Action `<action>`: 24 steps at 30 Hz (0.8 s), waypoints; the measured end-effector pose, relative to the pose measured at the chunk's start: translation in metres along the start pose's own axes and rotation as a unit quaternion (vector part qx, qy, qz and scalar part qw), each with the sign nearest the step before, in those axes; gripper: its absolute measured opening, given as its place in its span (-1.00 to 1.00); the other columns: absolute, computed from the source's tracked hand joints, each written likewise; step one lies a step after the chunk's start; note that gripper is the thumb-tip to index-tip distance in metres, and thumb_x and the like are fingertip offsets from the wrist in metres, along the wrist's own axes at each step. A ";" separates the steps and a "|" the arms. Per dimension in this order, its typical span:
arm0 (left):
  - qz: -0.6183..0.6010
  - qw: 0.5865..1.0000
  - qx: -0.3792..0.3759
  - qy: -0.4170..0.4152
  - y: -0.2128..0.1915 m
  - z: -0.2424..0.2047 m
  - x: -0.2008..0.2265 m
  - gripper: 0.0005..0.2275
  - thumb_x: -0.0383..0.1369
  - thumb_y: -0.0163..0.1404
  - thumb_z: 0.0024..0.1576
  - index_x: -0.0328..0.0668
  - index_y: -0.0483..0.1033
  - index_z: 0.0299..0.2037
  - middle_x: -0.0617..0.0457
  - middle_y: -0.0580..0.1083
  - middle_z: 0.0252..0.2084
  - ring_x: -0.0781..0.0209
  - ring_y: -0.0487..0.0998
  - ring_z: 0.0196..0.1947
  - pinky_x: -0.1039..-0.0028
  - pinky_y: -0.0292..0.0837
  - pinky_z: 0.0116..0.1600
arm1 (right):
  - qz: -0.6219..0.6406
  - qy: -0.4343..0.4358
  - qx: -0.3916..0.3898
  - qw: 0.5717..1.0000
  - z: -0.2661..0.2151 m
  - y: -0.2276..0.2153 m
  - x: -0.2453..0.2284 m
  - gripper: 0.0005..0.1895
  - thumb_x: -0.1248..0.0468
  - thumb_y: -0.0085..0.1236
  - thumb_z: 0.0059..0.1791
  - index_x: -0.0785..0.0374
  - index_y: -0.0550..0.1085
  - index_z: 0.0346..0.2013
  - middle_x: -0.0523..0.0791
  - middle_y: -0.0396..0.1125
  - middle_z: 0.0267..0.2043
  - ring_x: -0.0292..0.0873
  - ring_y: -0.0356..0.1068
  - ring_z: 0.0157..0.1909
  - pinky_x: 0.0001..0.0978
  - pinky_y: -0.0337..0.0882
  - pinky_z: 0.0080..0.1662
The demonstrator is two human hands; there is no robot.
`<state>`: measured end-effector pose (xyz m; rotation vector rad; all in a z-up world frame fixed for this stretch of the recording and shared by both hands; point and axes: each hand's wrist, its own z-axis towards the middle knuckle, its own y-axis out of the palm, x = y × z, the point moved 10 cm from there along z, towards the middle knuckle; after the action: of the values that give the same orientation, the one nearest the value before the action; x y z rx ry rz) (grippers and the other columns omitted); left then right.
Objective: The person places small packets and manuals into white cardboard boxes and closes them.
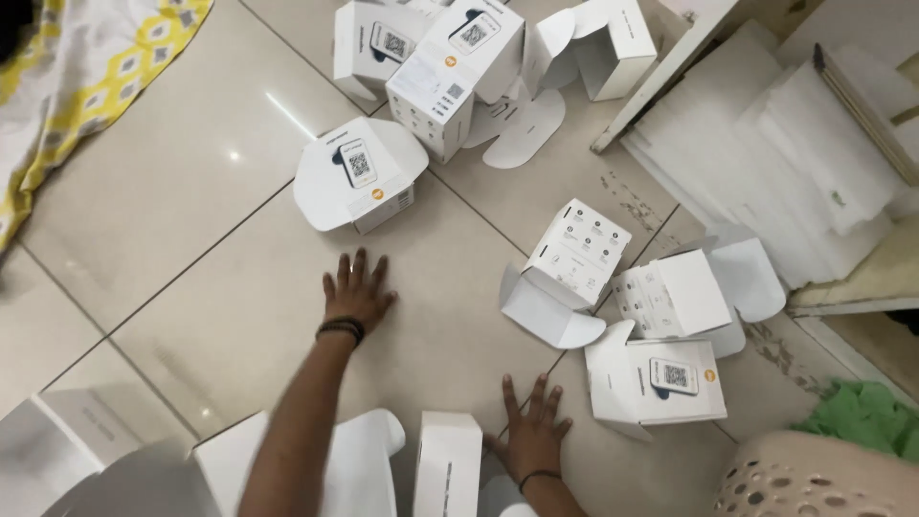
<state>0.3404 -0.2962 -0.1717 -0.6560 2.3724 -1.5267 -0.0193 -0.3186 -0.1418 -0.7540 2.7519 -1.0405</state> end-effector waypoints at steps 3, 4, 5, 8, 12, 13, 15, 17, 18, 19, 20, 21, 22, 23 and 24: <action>-0.040 0.989 0.140 -0.039 0.009 -0.006 0.010 -0.38 0.08 -0.26 0.21 0.18 -0.02 0.48 -0.05 -0.09 0.56 -0.13 -0.19 0.53 -0.16 -0.30 0.45 | 0.019 0.001 -0.033 0.999 0.001 -0.009 0.001 0.12 -0.40 0.15 -0.07 -0.34 -0.34 0.53 0.15 -0.63 0.61 0.41 -0.59 0.59 0.55 -0.06 0.33; -0.068 0.972 0.216 -0.060 0.006 -0.012 0.004 -0.38 0.09 -0.30 0.20 0.20 -0.01 0.48 -0.02 -0.09 0.56 -0.12 -0.22 0.55 -0.22 -0.41 0.47 | 0.033 0.003 -0.062 0.998 0.003 -0.012 -0.002 0.10 -0.37 0.17 -0.05 -0.32 -0.30 0.53 0.16 -0.58 0.61 0.41 -0.55 0.59 0.53 -0.05 0.34; -0.068 0.973 0.215 -0.054 0.001 -0.007 0.006 -0.38 0.09 -0.30 0.20 0.20 -0.01 0.48 -0.02 -0.09 0.56 -0.12 -0.22 0.55 -0.22 -0.41 0.47 | 0.036 0.008 -0.063 0.997 0.015 -0.009 0.001 0.10 -0.37 0.17 -0.05 -0.32 -0.30 0.53 0.16 -0.58 0.61 0.41 -0.55 0.59 0.53 -0.05 0.34; -0.058 0.982 0.168 -0.069 -0.001 -0.010 0.001 -0.37 0.09 -0.26 0.18 0.18 0.04 0.48 -0.02 -0.08 0.56 -0.07 -0.19 0.56 -0.19 -0.38 0.51 | 0.024 -0.041 0.009 0.999 0.051 -0.058 -0.027 -0.10 -0.12 0.28 -0.07 -0.25 0.09 0.50 0.17 -0.11 0.50 0.29 -0.11 0.45 0.22 0.08 0.36; -0.116 0.968 0.212 -0.060 -0.021 -0.007 -0.003 -0.38 0.03 -0.13 0.11 0.09 0.17 0.40 -0.06 0.03 0.51 -0.11 -0.10 0.52 -0.20 -0.33 0.48 | 0.274 -0.279 0.454 0.801 0.113 -0.337 -0.139 -0.91 0.30 0.16 -0.02 0.25 0.54 -0.27 -0.03 0.45 -0.20 0.02 0.43 -0.10 -0.12 0.42 -0.03; -0.134 0.964 0.225 -0.049 -0.025 -0.011 -0.002 -0.38 0.01 -0.10 0.09 0.06 0.21 0.38 -0.09 0.05 0.49 -0.14 -0.08 0.51 -0.20 -0.33 0.47 | 0.198 -0.363 0.578 0.703 0.108 -0.400 -0.173 -0.89 0.32 0.20 -0.01 0.28 0.52 -0.22 0.01 0.44 -0.16 0.07 0.39 -0.08 -0.06 0.38 -0.01; -0.137 0.959 0.245 -0.042 -0.016 -0.008 -0.006 -0.38 0.01 -0.09 0.09 0.01 0.21 0.38 -0.15 0.04 0.48 -0.18 -0.09 0.50 -0.23 -0.35 0.44 | 0.188 -0.399 0.581 0.684 0.185 -0.493 -0.225 -0.84 0.27 0.24 -0.03 0.26 0.52 -0.20 0.01 0.43 -0.14 0.09 0.37 -0.01 -0.06 0.37 0.04; -0.143 0.955 0.259 -0.029 -0.006 -0.006 -0.008 -0.37 0.01 -0.07 0.10 -0.03 0.22 0.37 -0.20 0.03 0.48 -0.22 -0.10 0.49 -0.26 -0.37 0.42 | 0.177 -0.427 0.581 0.670 0.245 -0.572 -0.273 -0.79 0.23 0.28 -0.06 0.24 0.51 -0.19 0.01 0.42 -0.11 0.11 0.36 0.05 -0.05 0.37 0.08; -0.135 0.951 0.277 -0.018 0.002 -0.005 -0.008 -0.39 0.06 -0.11 0.14 0.00 0.21 0.37 -0.21 0.04 0.46 -0.21 -0.10 0.48 -0.28 -0.37 0.40 | 0.123 -0.372 0.494 0.776 0.305 -0.589 -0.294 -0.57 0.06 0.26 -0.06 0.17 0.46 0.01 0.00 0.30 0.13 0.09 0.19 0.25 0.11 0.27 0.17; -0.127 0.947 0.295 -0.006 0.010 -0.004 -0.007 -0.41 0.11 -0.15 0.18 0.03 0.21 0.36 -0.21 0.05 0.45 -0.20 -0.10 0.48 -0.30 -0.37 0.38 | 0.066 -0.309 0.394 0.863 0.363 -0.598 -0.309 -0.36 -0.11 0.24 -0.07 0.11 0.40 0.21 -0.01 0.19 0.37 0.08 0.01 0.45 0.27 0.18 0.25; -0.125 0.947 0.297 -0.011 0.032 -0.002 -0.009 -0.41 0.11 -0.15 0.18 0.03 0.21 0.36 -0.21 0.05 0.45 -0.20 -0.10 0.48 -0.30 -0.37 0.38 | 0.065 -0.314 0.395 0.861 0.361 -0.605 -0.319 -0.36 -0.11 0.24 -0.07 0.11 0.40 0.21 -0.01 0.19 0.37 0.08 0.01 0.45 0.27 0.18 0.25; -0.094 0.945 0.313 -0.007 0.051 -0.003 -0.007 -0.39 0.18 -0.26 0.20 0.08 0.22 0.36 -0.19 0.10 0.43 -0.18 -0.03 0.46 -0.31 -0.31 0.38 | 0.054 -0.269 0.306 0.912 0.377 -0.599 -0.325 -0.22 -0.26 0.14 -0.09 -0.05 0.25 0.33 -0.08 -0.04 0.48 0.03 -0.24 0.52 0.41 -0.03 0.31; -0.062 0.941 0.332 -0.004 0.070 -0.001 -0.006 -0.37 0.26 -0.37 0.22 0.12 0.22 0.36 -0.17 0.15 0.41 -0.16 0.04 0.44 -0.32 -0.24 0.37 | 0.043 -0.220 0.218 0.950 0.388 -0.594 -0.328 -0.08 -0.41 0.05 -0.11 -0.21 0.10 0.45 -0.16 -0.27 0.59 -0.02 -0.49 0.59 0.54 -0.23 0.36; -0.059 0.940 0.337 -0.008 0.087 0.008 -0.003 -0.37 0.26 -0.37 0.22 0.12 0.22 0.36 -0.17 0.15 0.41 -0.16 0.04 0.44 -0.32 -0.24 0.37 | 0.042 -0.225 0.223 0.948 0.407 -0.598 -0.332 -0.08 -0.41 0.05 -0.11 -0.21 0.10 0.45 -0.16 -0.27 0.59 -0.02 -0.49 0.59 0.54 -0.23 0.36; -0.013 0.933 0.358 -0.024 0.103 0.007 -0.004 -0.41 0.27 -0.41 0.25 0.21 0.24 0.36 -0.13 0.20 0.39 -0.13 0.12 0.42 -0.35 -0.20 0.39 | 0.053 -0.216 0.203 0.954 0.430 -0.591 -0.336 -0.13 -0.44 -0.12 -0.08 -0.29 0.09 0.46 -0.20 -0.31 0.61 -0.03 -0.53 0.61 0.59 -0.26 0.37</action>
<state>0.3228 -0.2633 -0.2676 -0.5278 1.5754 -2.1592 0.6315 -0.7910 -0.1124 -0.6641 2.0975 -1.1963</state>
